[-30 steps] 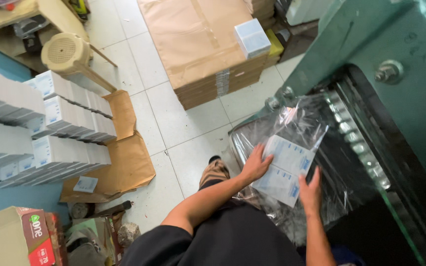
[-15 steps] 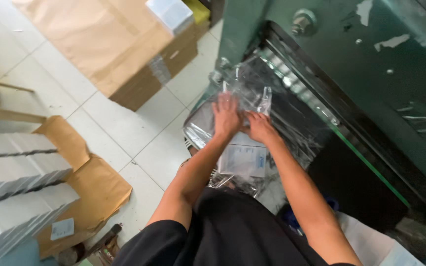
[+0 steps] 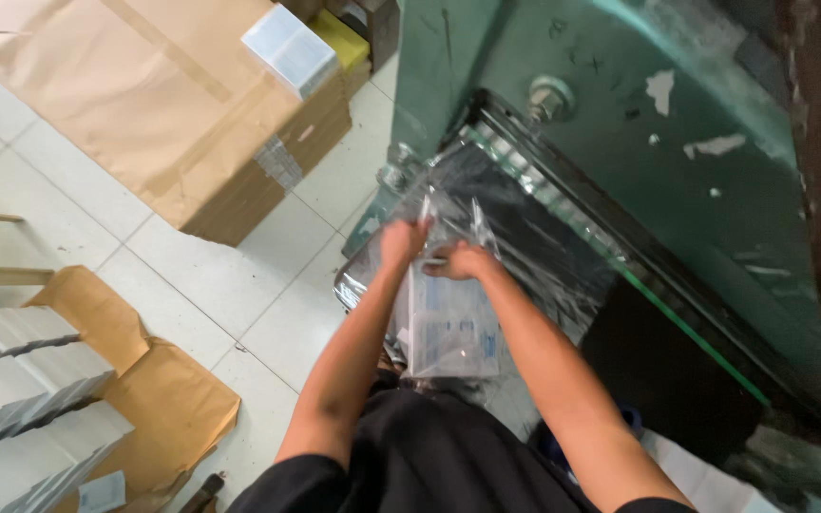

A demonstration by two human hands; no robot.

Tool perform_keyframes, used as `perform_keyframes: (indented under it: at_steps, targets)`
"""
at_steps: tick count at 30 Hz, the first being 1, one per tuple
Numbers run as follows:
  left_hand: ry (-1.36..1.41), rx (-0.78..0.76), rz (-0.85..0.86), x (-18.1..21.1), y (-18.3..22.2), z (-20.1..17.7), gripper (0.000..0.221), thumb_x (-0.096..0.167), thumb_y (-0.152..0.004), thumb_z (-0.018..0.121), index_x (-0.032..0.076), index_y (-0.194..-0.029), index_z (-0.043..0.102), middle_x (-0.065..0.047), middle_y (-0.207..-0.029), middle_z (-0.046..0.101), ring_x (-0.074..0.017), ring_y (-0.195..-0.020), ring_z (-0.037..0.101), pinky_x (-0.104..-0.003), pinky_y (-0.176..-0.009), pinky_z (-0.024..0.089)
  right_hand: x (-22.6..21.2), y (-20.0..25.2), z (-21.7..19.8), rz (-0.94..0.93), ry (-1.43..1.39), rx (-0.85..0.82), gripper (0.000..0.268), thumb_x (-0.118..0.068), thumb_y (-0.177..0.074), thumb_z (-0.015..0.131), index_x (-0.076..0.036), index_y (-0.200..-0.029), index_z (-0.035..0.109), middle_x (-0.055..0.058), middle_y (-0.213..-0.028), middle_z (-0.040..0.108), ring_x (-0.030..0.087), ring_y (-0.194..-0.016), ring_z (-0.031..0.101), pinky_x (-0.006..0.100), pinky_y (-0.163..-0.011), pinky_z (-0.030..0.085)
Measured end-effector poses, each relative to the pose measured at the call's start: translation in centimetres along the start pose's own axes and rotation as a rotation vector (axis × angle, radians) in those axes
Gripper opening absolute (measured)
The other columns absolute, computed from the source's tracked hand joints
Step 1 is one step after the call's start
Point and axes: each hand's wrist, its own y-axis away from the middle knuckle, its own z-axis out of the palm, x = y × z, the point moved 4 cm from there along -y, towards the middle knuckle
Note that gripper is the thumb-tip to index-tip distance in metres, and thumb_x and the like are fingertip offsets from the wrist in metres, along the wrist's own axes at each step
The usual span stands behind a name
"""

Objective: The person takes stacks of paper documents, inserts them into individual plastic bags, and seals the bags by hand using tape from a dispenser before placing them into a larger pile.

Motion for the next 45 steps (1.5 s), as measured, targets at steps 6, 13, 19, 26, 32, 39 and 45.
perform_keyframes:
  at_steps: [6, 13, 19, 26, 32, 39, 45]
  targets:
    - [-0.390, -0.378, 0.254, 5.3, 9.5, -2.7, 0.089, 0.068, -0.095, 0.017, 0.002, -0.096, 0.077, -0.019, -0.111, 0.075, -0.0375, -0.117, 0.068, -0.051, -0.100, 0.052, 4.2, -0.7, -0.1, -0.309, -0.586, -0.006, 0.058, -0.028, -0.090, 0.062, 0.008, -0.135, 0.054, 0.031, -0.131, 0.065, 0.042, -0.125, 0.061, 0.052, -0.107, 0.047]
    - [-0.780, -0.434, 0.397, 9.0, 11.9, -0.6, 0.082, 0.069, -0.099, 0.009, 0.023, -0.135, 0.066, -0.004, -0.143, 0.061, -0.0323, -0.136, 0.053, -0.073, -0.098, 0.042, 16.3, -0.5, 5.9, 0.008, -1.251, 0.794, 0.023, -0.026, -0.090, 0.074, -0.017, -0.111, 0.071, 0.004, -0.105, 0.072, 0.019, -0.090, 0.070, 0.031, -0.071, 0.057]
    - [-0.608, -0.456, 0.395, 6.3, 5.8, 4.3, 0.085, 0.058, -0.100, -0.001, 0.013, -0.142, 0.057, -0.011, -0.137, 0.066, -0.0319, -0.134, 0.057, -0.056, -0.110, 0.045, 10.4, 2.6, 7.7, -0.151, -1.545, 0.766, 0.028, -0.026, -0.103, 0.064, -0.014, -0.127, 0.070, 0.006, -0.113, 0.074, 0.014, -0.104, 0.067, 0.030, -0.094, 0.055]
    - [0.186, -0.609, -0.034, 1.8, -3.7, 8.0, 0.078, 0.069, -0.098, 0.020, 0.010, -0.125, 0.063, -0.019, -0.100, 0.077, -0.0311, -0.085, 0.079, -0.040, -0.071, 0.063, 6.9, 3.8, 3.0, -0.075, -0.854, 0.509, 0.051, -0.068, -0.101, 0.052, -0.028, -0.121, 0.075, -0.001, -0.124, 0.073, 0.022, -0.124, 0.064, 0.038, -0.113, 0.044]
    - [-0.177, -0.079, 0.389, 1.1, -9.0, 9.5, 0.051, 0.027, -0.078, 0.067, 0.021, -0.129, 0.069, -0.019, -0.123, 0.065, -0.0412, -0.110, 0.071, -0.051, -0.095, 0.060, 4.2, 8.7, -0.9, -0.288, -0.810, 0.362, 0.048, -0.041, -0.107, 0.043, -0.010, -0.120, 0.077, 0.019, -0.129, 0.070, 0.038, -0.133, 0.057, 0.048, -0.117, 0.040]
    - [-0.215, 0.067, 0.792, 2.2, -9.1, 8.5, 0.027, 0.029, -0.082, 0.058, 0.015, -0.083, 0.081, -0.016, -0.081, 0.076, -0.0392, -0.088, 0.072, -0.048, -0.079, 0.059, 5.1, 4.1, -1.0, -0.175, -0.512, 0.238, 0.058, -0.056, -0.099, 0.052, -0.008, -0.124, 0.074, 0.019, -0.133, 0.068, 0.043, -0.131, 0.056, 0.050, -0.116, 0.042]
    - [0.309, -0.556, 0.053, 2.5, -1.2, 4.8, 0.084, 0.065, -0.098, 0.033, -0.008, -0.132, 0.059, -0.031, -0.136, 0.060, -0.0474, -0.118, 0.063, -0.057, -0.085, 0.061, 5.8, 0.9, 1.2, -0.160, -0.389, 0.141, 0.056, -0.061, -0.098, 0.049, -0.023, -0.134, 0.068, 0.010, -0.148, 0.059, 0.035, -0.140, 0.050, 0.044, -0.122, 0.039]
